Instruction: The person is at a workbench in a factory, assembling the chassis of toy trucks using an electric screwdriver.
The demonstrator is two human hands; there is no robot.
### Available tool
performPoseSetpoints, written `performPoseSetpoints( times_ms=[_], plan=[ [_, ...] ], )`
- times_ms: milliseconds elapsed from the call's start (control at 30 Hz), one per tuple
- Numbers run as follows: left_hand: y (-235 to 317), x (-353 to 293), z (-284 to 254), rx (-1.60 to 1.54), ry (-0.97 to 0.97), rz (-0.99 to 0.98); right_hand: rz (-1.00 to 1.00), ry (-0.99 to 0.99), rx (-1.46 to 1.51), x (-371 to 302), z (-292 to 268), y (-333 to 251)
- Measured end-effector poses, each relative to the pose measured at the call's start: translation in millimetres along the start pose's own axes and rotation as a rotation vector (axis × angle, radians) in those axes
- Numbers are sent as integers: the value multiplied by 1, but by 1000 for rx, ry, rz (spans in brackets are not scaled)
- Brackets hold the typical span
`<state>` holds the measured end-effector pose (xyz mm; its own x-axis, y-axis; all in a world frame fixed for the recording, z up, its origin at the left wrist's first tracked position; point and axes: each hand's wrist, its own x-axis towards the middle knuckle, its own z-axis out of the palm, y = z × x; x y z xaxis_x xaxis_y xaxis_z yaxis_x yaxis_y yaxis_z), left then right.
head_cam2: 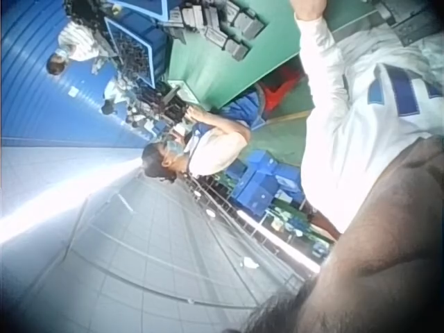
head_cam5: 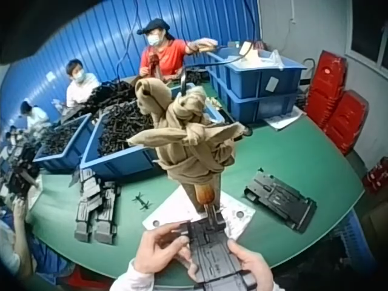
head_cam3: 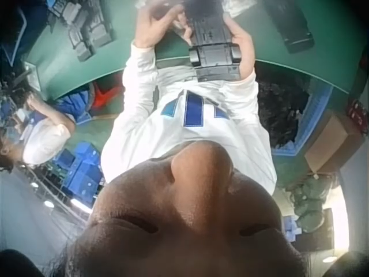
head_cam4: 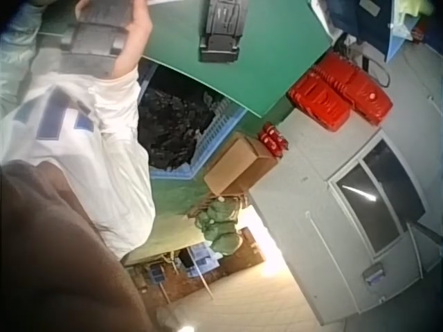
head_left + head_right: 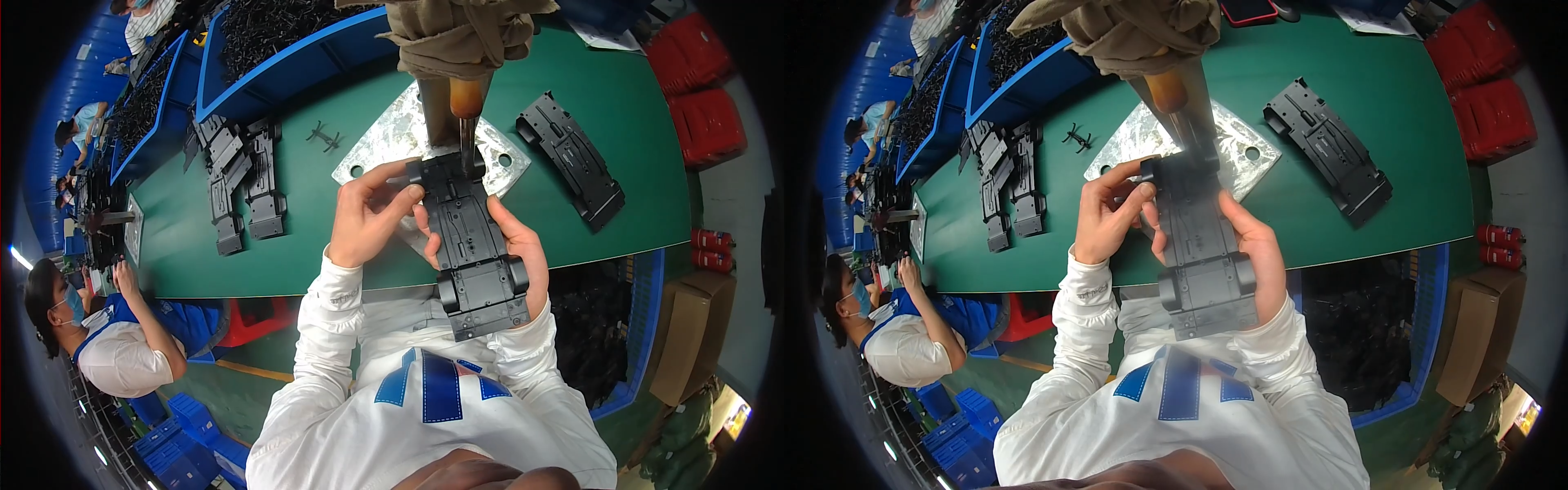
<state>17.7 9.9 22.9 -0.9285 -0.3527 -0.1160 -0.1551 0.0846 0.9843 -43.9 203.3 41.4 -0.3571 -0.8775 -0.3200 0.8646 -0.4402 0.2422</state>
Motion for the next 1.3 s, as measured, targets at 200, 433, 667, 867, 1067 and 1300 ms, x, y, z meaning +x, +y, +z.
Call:
performPoseSetpoints(
  times_ms=[200,433,667,867,1067,1300],
  plan=[
    [-1,0,-1,11,5,2,11,-6,26,0,-1,-1],
    [-6,1,-2,16,10,0,27,-24,34,1,-5,-2],
    [-6,1,-2,-2,2,8,24,-1,44,1,-3,-2],
    [-4,1,-2,-14,-4,7,6,-1,20,2,-3,-1],
    [-4,0,-1,-14,4,7,4,-8,-4,1,-5,-1],
    [-4,1,-1,-6,1,2,10,-7,-22,1,-4,-2]
  ],
)
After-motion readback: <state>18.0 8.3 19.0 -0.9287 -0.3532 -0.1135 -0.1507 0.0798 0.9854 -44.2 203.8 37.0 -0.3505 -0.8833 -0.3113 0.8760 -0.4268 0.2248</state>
